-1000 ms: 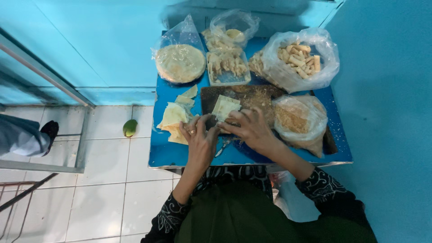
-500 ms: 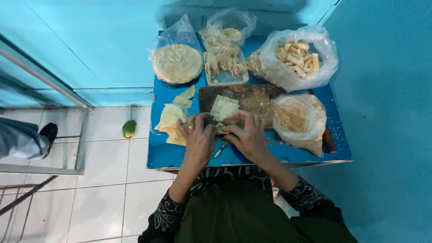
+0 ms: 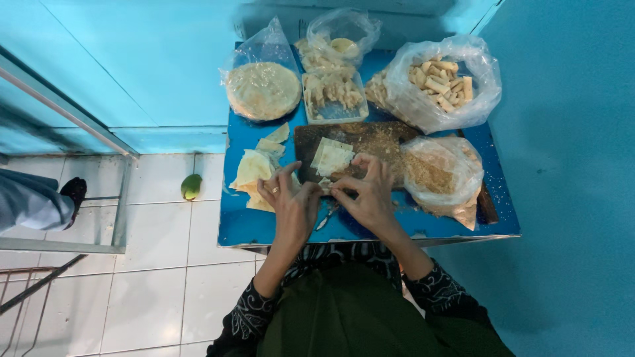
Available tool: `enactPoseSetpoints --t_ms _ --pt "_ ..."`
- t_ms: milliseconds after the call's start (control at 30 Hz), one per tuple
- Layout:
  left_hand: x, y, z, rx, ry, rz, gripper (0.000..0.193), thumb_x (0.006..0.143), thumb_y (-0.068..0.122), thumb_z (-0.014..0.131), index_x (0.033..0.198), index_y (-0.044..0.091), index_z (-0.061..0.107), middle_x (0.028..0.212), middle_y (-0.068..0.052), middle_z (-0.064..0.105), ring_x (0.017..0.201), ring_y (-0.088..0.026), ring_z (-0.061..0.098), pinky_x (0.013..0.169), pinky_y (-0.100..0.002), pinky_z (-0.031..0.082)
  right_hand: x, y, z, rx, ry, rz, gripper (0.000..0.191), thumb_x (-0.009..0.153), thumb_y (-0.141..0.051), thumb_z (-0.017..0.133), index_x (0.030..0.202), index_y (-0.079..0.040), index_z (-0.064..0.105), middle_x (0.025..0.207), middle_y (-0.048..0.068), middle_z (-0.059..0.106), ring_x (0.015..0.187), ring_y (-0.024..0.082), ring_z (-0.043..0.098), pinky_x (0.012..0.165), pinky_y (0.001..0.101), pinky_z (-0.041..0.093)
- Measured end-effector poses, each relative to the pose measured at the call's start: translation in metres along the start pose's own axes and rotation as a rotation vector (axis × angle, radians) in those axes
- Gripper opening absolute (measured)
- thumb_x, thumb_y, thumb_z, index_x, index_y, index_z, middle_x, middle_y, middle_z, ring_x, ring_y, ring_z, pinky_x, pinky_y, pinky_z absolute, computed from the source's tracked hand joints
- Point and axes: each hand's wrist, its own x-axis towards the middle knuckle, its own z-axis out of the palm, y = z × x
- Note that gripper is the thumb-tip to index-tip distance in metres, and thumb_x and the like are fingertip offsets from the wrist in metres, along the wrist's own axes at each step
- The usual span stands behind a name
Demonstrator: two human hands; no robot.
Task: The person folds small square sheets of thin food wrapper on a wooden board, pressing each fold closed, and sets finished pieces aside. They briefly lift and restack a pile of round flat discs, then resume folding and stacking the folded pieces on the table.
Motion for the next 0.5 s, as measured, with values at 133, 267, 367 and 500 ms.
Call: enactPoseSetpoints --t_ms 133,267,367,500 --pt "-0.004 -0.006 -0.001 0.056 0.007 0.119 0.011 0.085 0.019 0.079 0.092 0.012 0.075 0.145 -0.016 0.048 0.137 -0.038 0.039 0.111 -0.077 0.012 0.001 0.003 0.007 0.019 0.025 0.01 0.012 0.082 -0.031 0.085 0.09 -0.023 0.082 0.125 0.01 0.046 0.119 0.034 0.044 0.1 0.0545 0.034" --pt "-0.004 -0.007 0.001 0.128 -0.023 0.145 0.011 0.088 0.017 0.077 0.095 0.01 0.073 0.145 -0.012 0.048 0.14 -0.034 0.04 0.113 -0.078 0.014 -0.004 0.003 0.01 0.021 0.118 -0.061 0.012 0.089 -0.032 0.082 0.097 -0.024 0.081 0.132 0.01 0.047 0.125 0.034 0.043 0.105 0.0535 0.034" --pt "-0.001 -0.006 0.002 0.091 -0.071 0.101 0.011 0.086 0.016 0.076 0.095 0.009 0.073 0.143 -0.012 0.049 0.14 -0.036 0.039 0.113 -0.077 0.014 -0.009 0.001 0.008 -0.096 0.136 -0.093 0.014 0.086 -0.035 0.082 0.094 -0.024 0.082 0.134 0.01 0.051 0.126 0.034 0.044 0.104 0.0558 0.031" --pt "0.002 -0.001 0.001 -0.003 -0.002 0.069 0.013 0.087 0.015 0.075 0.098 0.008 0.072 0.145 -0.017 0.045 0.137 -0.04 0.037 0.111 -0.076 0.013 -0.008 -0.002 0.004 -0.128 0.124 -0.097 0.013 0.087 -0.034 0.081 0.097 -0.025 0.083 0.137 0.008 0.052 0.128 0.033 0.044 0.105 0.0551 0.03"
